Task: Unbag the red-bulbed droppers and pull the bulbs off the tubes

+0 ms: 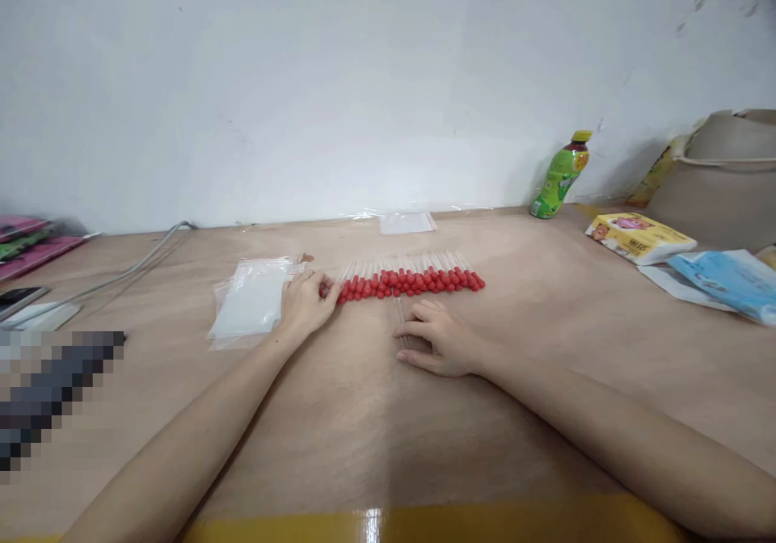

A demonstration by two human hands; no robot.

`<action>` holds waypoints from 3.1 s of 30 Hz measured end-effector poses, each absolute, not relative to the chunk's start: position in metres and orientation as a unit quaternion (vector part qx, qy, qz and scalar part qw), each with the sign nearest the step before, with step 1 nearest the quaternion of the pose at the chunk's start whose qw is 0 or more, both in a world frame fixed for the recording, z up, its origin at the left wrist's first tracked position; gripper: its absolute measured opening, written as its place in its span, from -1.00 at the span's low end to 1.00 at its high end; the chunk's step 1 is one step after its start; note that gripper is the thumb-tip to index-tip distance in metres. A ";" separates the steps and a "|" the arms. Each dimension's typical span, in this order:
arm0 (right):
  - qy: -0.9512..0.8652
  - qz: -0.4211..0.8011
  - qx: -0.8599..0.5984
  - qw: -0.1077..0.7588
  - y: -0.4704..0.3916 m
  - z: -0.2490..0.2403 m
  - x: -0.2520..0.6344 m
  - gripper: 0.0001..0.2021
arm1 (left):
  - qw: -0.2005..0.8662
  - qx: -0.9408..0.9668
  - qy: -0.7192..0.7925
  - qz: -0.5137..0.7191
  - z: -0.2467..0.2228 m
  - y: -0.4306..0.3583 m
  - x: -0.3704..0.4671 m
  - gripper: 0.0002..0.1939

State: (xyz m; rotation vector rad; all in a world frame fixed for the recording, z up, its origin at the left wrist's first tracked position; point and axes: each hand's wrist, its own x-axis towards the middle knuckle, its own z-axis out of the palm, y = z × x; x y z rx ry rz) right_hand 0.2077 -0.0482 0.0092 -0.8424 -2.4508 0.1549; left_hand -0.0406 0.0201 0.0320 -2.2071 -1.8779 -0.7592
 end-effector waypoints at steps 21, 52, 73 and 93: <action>-0.816 -0.177 -0.355 0.420 -0.047 0.009 0.239 -0.50 | 0.129 -0.861 -0.352 -0.344 0.018 -0.038 -0.010 -0.85; -0.883 -0.044 -0.251 0.395 -0.040 -0.007 0.213 -0.74 | 0.083 -0.916 -0.203 -0.334 0.009 -0.028 0.003 -0.79; -0.883 -0.202 -0.191 0.379 -0.055 0.007 0.217 -0.82 | 0.105 -0.937 -0.196 -0.268 0.018 -0.042 0.002 -0.86; -0.897 -0.175 -0.171 0.367 -0.059 0.005 0.226 -0.73 | 0.096 -0.940 -0.168 -0.279 0.019 -0.045 -0.002 -0.85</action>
